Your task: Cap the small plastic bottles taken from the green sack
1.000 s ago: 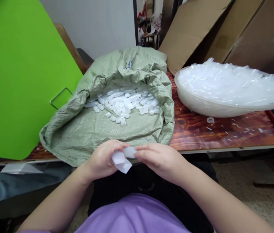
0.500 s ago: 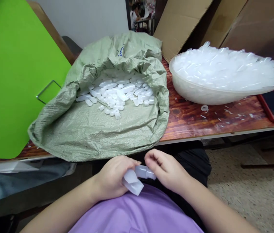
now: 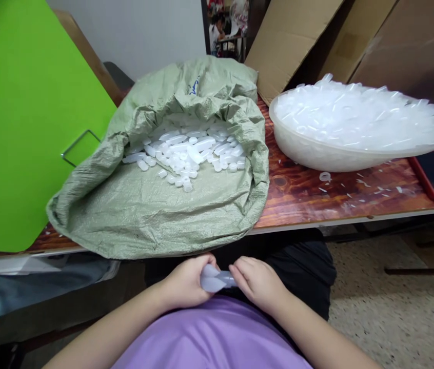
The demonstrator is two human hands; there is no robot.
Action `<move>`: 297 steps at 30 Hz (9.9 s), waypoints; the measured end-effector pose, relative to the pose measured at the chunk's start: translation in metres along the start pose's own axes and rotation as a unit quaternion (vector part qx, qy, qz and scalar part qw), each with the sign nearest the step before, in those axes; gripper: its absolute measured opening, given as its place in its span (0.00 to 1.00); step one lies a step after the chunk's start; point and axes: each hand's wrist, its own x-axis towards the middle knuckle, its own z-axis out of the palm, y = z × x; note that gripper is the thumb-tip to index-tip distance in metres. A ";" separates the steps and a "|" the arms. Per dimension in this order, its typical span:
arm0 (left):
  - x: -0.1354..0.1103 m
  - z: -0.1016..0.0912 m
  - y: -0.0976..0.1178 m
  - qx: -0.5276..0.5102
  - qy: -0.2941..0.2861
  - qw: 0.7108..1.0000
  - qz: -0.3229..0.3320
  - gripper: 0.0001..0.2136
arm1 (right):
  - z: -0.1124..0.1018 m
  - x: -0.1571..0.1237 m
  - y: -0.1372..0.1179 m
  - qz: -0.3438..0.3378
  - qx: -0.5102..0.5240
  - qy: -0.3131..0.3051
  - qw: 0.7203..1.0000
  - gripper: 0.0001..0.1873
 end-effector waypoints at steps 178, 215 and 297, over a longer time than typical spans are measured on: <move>0.018 0.025 -0.003 -0.603 0.032 0.788 -0.119 0.16 | 0.009 0.000 0.002 0.153 0.252 -0.033 0.955 0.29; 0.013 0.032 -0.024 -0.580 -0.109 0.785 -0.189 0.19 | 0.017 -0.009 0.005 0.107 0.159 -0.037 0.981 0.23; 0.218 -0.252 0.101 0.353 0.070 0.922 -0.145 0.38 | -0.083 0.169 -0.031 -0.095 0.060 0.085 0.990 0.13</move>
